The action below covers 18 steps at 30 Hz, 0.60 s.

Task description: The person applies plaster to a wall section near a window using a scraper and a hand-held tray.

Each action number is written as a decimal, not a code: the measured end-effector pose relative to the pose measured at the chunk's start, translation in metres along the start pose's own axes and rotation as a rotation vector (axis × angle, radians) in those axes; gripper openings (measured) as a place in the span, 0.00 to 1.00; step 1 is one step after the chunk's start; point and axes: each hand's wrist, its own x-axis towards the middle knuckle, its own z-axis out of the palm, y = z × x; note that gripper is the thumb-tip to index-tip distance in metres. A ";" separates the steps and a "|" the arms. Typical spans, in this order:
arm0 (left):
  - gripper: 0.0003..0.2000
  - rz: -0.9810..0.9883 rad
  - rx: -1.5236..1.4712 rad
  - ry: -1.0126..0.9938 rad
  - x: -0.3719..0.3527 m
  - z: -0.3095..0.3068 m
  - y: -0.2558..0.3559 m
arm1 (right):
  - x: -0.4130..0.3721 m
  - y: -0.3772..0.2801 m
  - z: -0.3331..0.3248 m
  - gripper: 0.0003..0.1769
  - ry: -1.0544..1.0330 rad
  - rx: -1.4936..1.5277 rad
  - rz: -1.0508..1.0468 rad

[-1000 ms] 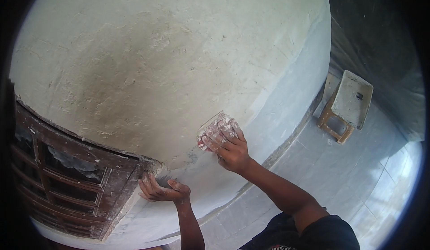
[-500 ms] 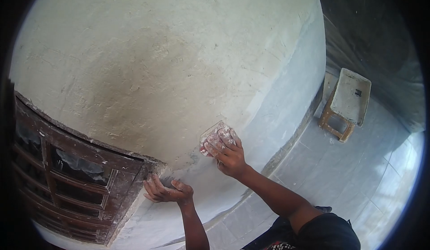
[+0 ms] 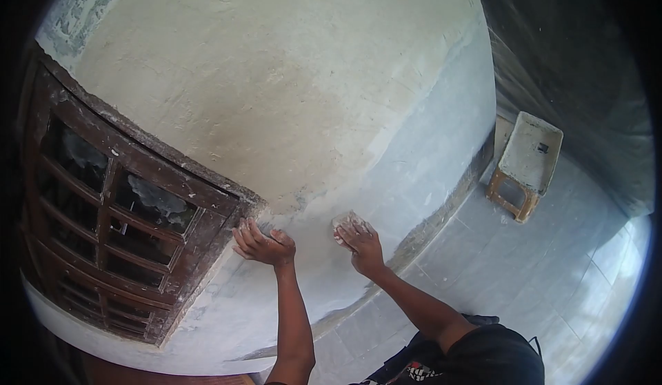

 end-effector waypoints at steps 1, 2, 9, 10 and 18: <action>0.25 -0.002 -0.007 0.011 0.001 0.002 0.001 | -0.009 -0.001 -0.004 0.24 0.038 0.443 0.401; 0.25 -0.002 0.003 0.005 0.001 0.002 0.002 | -0.018 0.001 -0.008 0.21 0.069 0.882 0.808; 0.27 0.019 0.027 0.007 0.004 0.001 0.003 | 0.059 -0.028 -0.093 0.25 0.130 1.648 0.810; 0.27 0.014 0.031 0.006 0.004 0.001 0.003 | 0.066 -0.033 -0.099 0.25 0.124 1.646 0.811; 0.26 -0.004 0.023 -0.015 0.003 0.000 0.004 | 0.075 -0.034 -0.105 0.27 0.158 1.754 0.854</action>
